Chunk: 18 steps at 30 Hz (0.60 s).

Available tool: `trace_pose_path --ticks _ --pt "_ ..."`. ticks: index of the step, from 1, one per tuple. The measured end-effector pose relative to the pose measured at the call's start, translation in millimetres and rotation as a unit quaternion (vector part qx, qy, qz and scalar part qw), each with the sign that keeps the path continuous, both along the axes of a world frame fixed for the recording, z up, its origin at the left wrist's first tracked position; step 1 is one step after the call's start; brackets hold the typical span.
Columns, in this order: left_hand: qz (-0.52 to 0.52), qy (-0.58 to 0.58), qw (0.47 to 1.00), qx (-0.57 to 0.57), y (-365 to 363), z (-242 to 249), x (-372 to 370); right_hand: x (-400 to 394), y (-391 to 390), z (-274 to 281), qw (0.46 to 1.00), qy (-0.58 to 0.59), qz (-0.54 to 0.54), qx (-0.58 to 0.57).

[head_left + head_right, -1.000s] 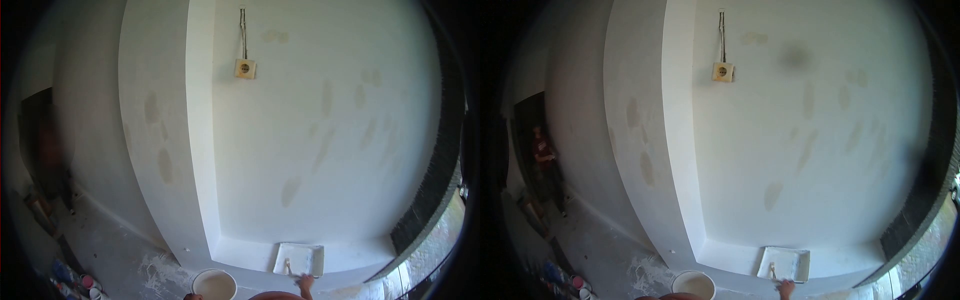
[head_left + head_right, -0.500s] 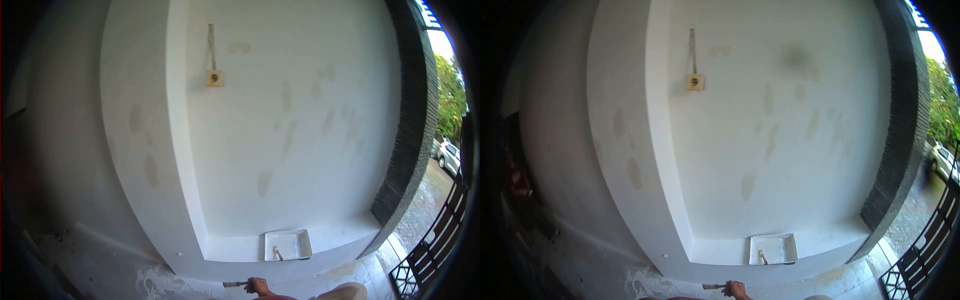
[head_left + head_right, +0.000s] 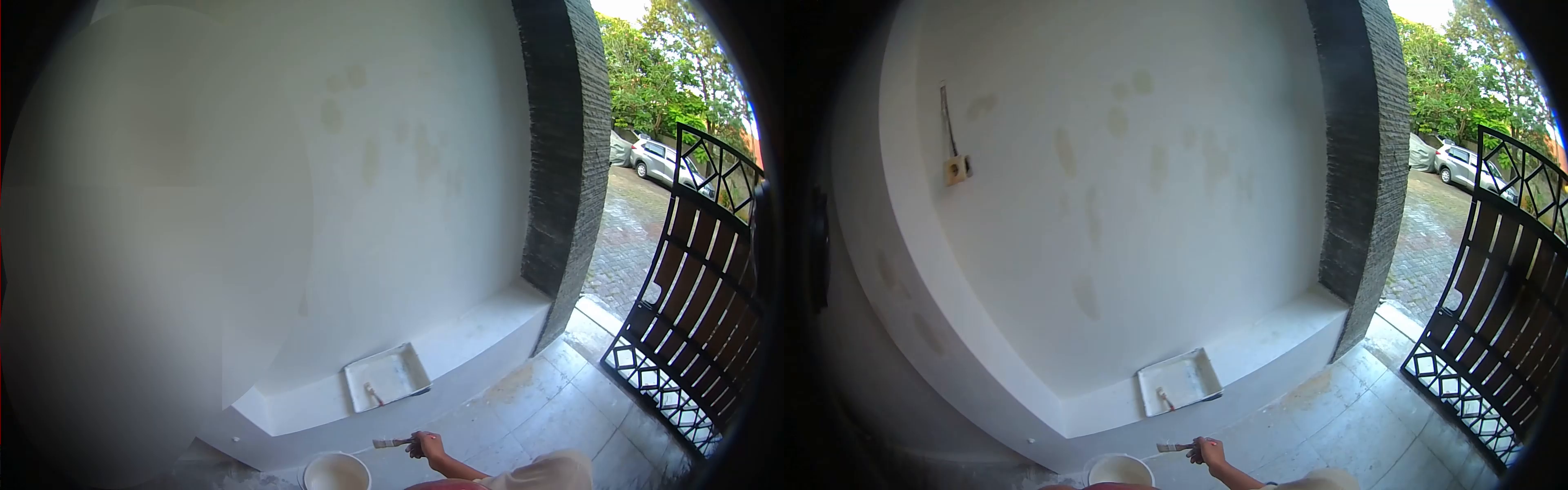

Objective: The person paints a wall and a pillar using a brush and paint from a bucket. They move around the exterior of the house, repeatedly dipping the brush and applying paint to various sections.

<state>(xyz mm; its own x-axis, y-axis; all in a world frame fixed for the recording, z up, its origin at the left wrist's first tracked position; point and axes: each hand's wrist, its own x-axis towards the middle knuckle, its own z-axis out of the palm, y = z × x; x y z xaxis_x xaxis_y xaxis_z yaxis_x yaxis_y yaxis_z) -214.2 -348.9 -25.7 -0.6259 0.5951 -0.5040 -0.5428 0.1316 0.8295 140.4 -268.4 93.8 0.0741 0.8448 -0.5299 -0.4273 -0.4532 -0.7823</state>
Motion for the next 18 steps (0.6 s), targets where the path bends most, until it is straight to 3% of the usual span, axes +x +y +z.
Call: trace_pose_path --ticks 3,8,10,11,13,16,18 --pt "-0.058 0.029 0.997 0.029 33.1 19.7 71.6 98.4 17.6 -3.2 0.997 -0.012 -0.072 0.017" --pt "-0.245 0.098 0.959 0.100 77.7 63.3 203.7 269.5 27.1 -27.1 0.976 -0.024 -0.214 0.042" --pt "-0.316 0.096 0.937 0.115 88.8 82.7 254.0 328.6 36.0 -36.5 0.958 -0.010 -0.287 0.005" --pt "-0.311 0.032 0.947 0.075 98.0 112.0 286.0 353.4 37.4 -35.6 0.948 -0.020 -0.317 0.019" --pt "-0.349 0.002 0.934 0.072 110.9 122.8 333.4 392.7 39.5 -16.9 0.934 -0.030 -0.353 0.047" --pt "-0.460 0.047 0.878 0.128 126.6 105.6 376.4 437.1 54.8 -19.4 0.916 -0.022 -0.398 0.040" --pt "-0.509 -0.004 0.855 0.101 142.5 96.0 396.9 448.3 74.7 -24.3 0.911 -0.027 -0.412 0.029"
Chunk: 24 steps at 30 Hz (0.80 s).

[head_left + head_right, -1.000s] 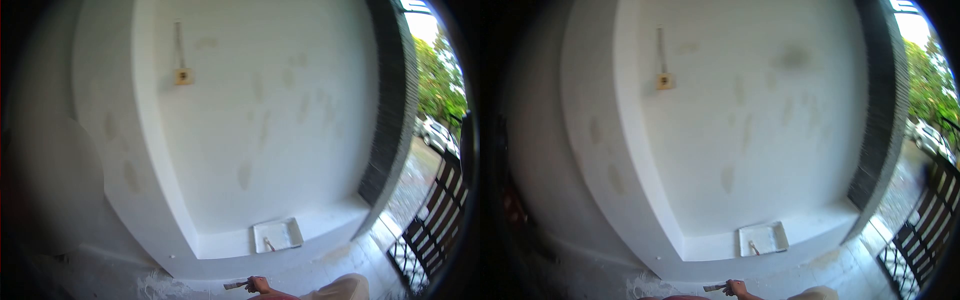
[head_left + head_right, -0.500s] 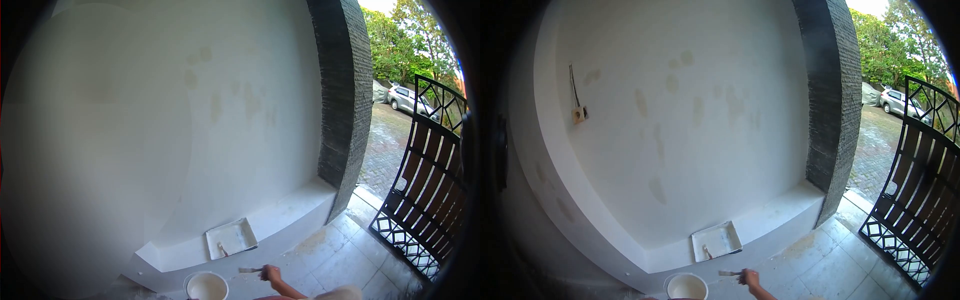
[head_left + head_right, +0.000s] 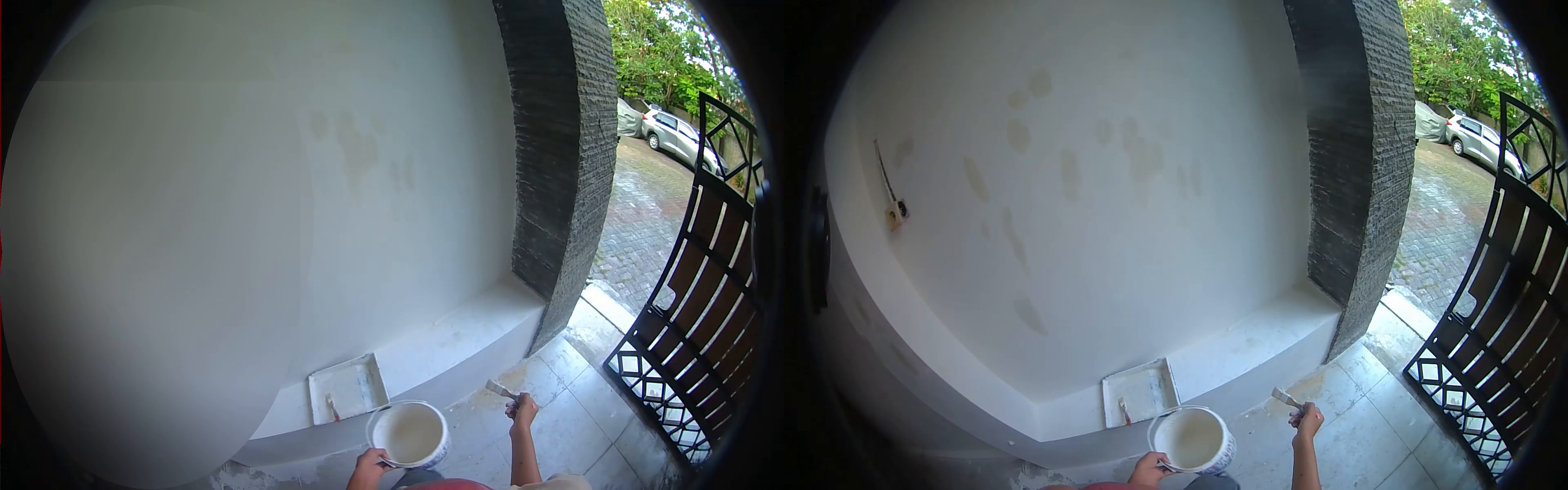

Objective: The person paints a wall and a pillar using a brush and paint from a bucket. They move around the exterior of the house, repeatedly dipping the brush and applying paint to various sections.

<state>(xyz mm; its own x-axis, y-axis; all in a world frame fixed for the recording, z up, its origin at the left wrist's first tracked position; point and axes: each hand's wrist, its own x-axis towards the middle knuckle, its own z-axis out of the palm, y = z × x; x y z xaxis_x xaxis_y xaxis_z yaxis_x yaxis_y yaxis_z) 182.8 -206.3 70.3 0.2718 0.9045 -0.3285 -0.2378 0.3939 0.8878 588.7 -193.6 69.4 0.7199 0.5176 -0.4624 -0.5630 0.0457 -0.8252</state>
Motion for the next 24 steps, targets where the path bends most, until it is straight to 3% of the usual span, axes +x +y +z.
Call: trace_pose_path --ticks 2,5,6,7,9,11,12,14,15,17,19,21,24 --pt "0.037 0.041 0.998 -0.026 17.2 -14.7 28.6 7.9 16.3 -6.6 1.000 0.000 -0.012 0.000" --pt "-0.015 0.173 0.984 -0.030 54.9 -32.6 67.0 3.5 49.0 11.2 0.998 -0.041 0.013 0.036" --pt "-0.123 0.286 0.941 0.135 63.8 -42.9 68.6 1.9 59.6 19.6 0.998 -0.049 0.025 0.026" --pt "-0.219 0.383 0.846 0.300 80.2 -52.1 73.9 2.6 74.1 31.6 0.997 -0.060 0.036 0.020" --pt "-0.131 0.358 0.921 0.078 109.6 -92.4 87.2 2.8 97.9 67.0 0.995 -0.080 0.057 0.028" --pt "-0.048 0.310 0.939 -0.139 172.0 -139.5 108.4 7.9 123.9 100.3 0.987 -0.099 0.109 0.056" --pt "-0.011 0.282 0.926 -0.251 187.6 -132.0 125.1 13.8 137.9 107.7 0.979 -0.129 0.140 0.071" --pt "0.106 0.141 0.933 -0.313 215.5 -118.9 161.2 34.3 163.7 123.5 0.955 -0.187 0.210 0.094" --pt "0.167 0.069 0.921 -0.346 226.6 -88.2 181.0 47.0 177.8 133.7 0.937 -0.237 0.245 0.076" --pt "0.168 0.037 0.950 -0.260 249.0 -76.0 206.7 68.0 204.9 152.1 0.887 -0.321 0.329 0.036" --pt "0.187 0.069 0.964 -0.176 267.7 -30.4 234.4 83.0 226.6 175.1 0.821 -0.374 0.432 0.008" --pt "0.178 0.072 0.971 -0.145 287.8 -21.8 253.9 88.7 244.1 198.7 0.753 -0.429 0.498 -0.038" --pt "0.270 0.054 0.952 -0.135 312.5 10.1 294.1 111.8 285.2 187.2 0.662 -0.531 0.529 0.014"
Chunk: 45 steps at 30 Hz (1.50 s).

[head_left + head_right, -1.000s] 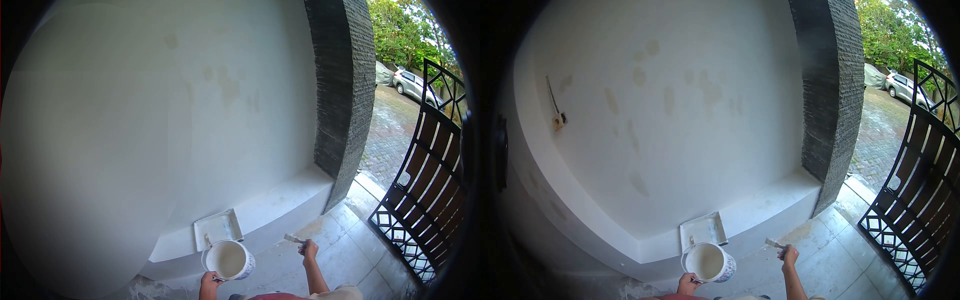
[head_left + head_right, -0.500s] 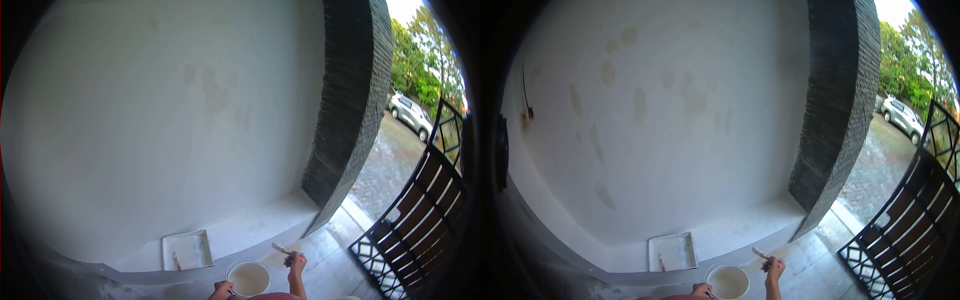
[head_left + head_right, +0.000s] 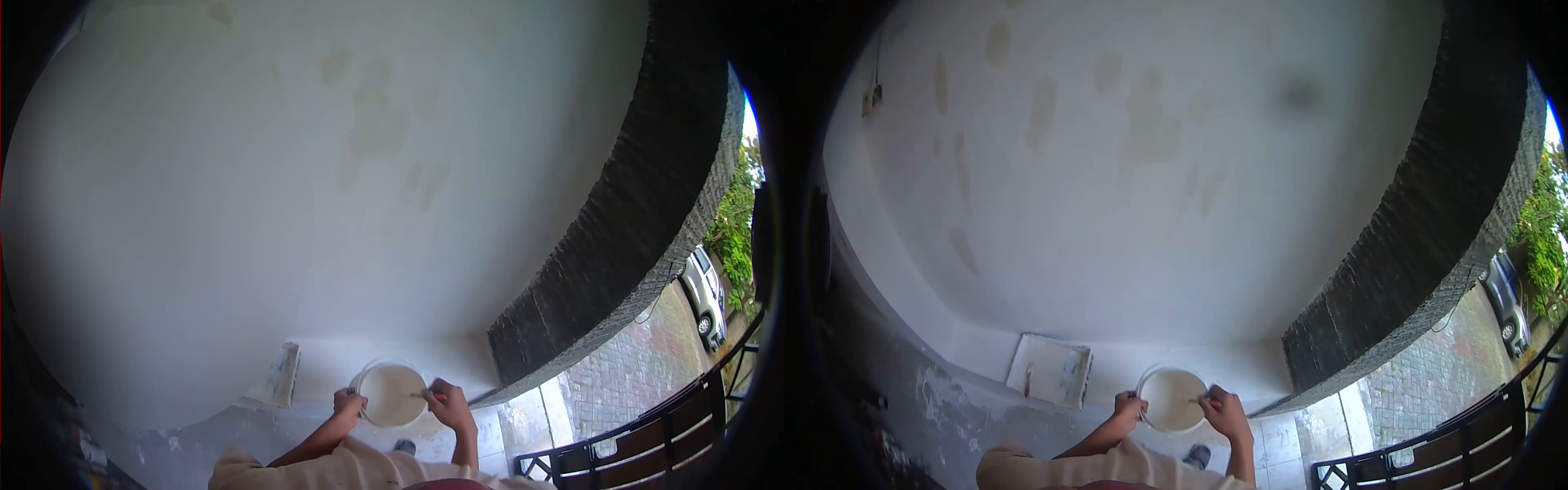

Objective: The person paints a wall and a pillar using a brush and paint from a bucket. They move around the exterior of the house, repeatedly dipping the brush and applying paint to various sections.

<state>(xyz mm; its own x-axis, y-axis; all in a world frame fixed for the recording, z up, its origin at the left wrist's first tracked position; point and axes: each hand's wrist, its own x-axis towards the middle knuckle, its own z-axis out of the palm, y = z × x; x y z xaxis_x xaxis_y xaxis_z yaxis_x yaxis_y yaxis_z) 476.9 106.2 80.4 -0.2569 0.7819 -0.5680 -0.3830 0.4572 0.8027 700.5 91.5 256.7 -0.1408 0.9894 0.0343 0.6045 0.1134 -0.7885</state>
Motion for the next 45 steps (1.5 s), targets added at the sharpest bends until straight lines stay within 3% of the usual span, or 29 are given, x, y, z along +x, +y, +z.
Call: trace_pose_path --ticks 8,11,12,15,17,27,31,38,45 --pt "0.062 -0.056 0.996 -0.042 22.7 4.6 95.3 87.6 81.3 -12.7 0.968 -0.066 0.243 -0.011" --pt "0.043 -0.021 0.997 -0.056 25.5 -23.1 117.0 101.2 103.8 -37.2 0.954 -0.110 0.278 -0.010" --pt "0.068 -0.031 0.994 -0.076 23.4 -5.9 131.1 104.5 110.4 -53.7 0.949 -0.126 0.289 -0.004" --pt "0.059 -0.035 0.995 -0.068 16.0 -26.9 147.4 111.8 117.4 -72.6 0.938 -0.157 0.309 -0.021" --pt "0.074 -0.024 0.992 -0.099 10.9 -13.2 160.1 114.4 117.3 -95.3 0.932 -0.151 0.328 -0.031" --pt "0.036 0.004 0.997 -0.066 -10.6 -5.1 177.0 111.2 110.0 -176.1 0.938 -0.165 0.293 -0.082" --pt "0.008 -0.021 0.997 -0.067 -3.8 20.4 181.3 118.4 107.8 -169.3 0.947 -0.159 0.260 -0.104" --pt "-0.096 0.039 0.989 -0.103 4.1 36.9 200.1 143.4 77.4 -144.4 0.968 -0.135 0.172 -0.124" --pt "-0.229 0.076 0.960 -0.144 26.4 23.3 224.6 184.4 35.4 -148.6 0.984 -0.094 0.037 -0.144"
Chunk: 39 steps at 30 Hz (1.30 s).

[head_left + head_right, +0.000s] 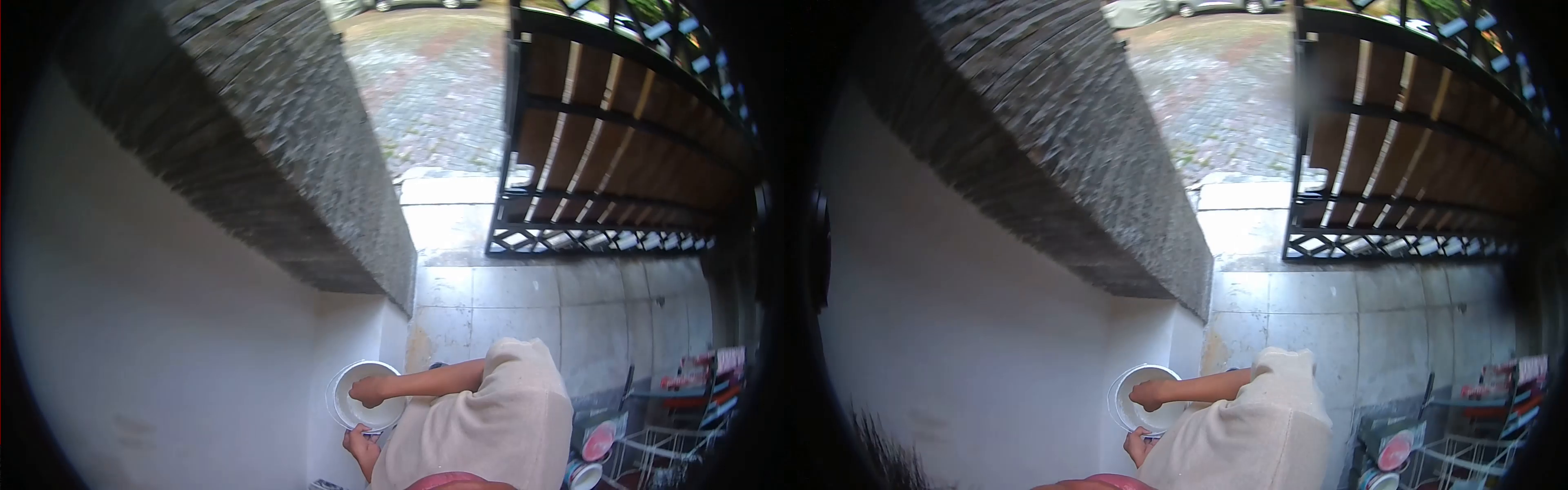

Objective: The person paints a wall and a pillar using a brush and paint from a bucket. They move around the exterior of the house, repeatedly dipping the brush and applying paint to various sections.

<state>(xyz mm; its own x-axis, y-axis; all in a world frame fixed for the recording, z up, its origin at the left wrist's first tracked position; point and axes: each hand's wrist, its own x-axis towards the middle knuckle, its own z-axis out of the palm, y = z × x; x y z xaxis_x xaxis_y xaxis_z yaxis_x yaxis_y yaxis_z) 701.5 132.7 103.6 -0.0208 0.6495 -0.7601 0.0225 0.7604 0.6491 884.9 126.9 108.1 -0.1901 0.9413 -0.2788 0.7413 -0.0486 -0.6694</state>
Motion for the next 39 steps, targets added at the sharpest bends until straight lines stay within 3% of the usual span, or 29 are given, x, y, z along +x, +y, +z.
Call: trace_pose_path --ticks 11,15,26,30,33,35,39 --pt "-0.160 -0.070 0.985 -0.001 4.9 -9.2 53.5 46.5 -52.8 -9.1 0.990 -0.007 -0.142 -0.012" --pt "-0.150 -0.063 0.987 -0.003 1.1 -16.4 61.0 48.7 -60.5 -4.1 0.986 0.001 -0.168 0.004" --pt "-0.107 -0.070 0.992 0.012 -3.6 -25.6 33.5 35.9 -47.1 -34.4 0.994 0.016 -0.100 0.032" --pt "-0.177 -0.073 0.972 0.136 0.0 -58.2 0.2 29.0 -43.5 -35.2 0.997 0.020 -0.069 0.034" --pt "-0.111 -0.067 0.987 0.099 -2.5 -49.1 -0.1 28.0 -45.1 -26.9 0.994 0.066 -0.049 0.069" --pt "-0.016 -0.041 0.999 0.017 -4.7 -16.1 13.5 26.0 -43.3 -27.8 0.994 0.071 -0.047 0.069" --pt "0.018 -0.048 0.999 0.006 -4.4 -25.2 -1.5 23.5 -41.3 -22.2 0.994 0.085 -0.033 0.067"
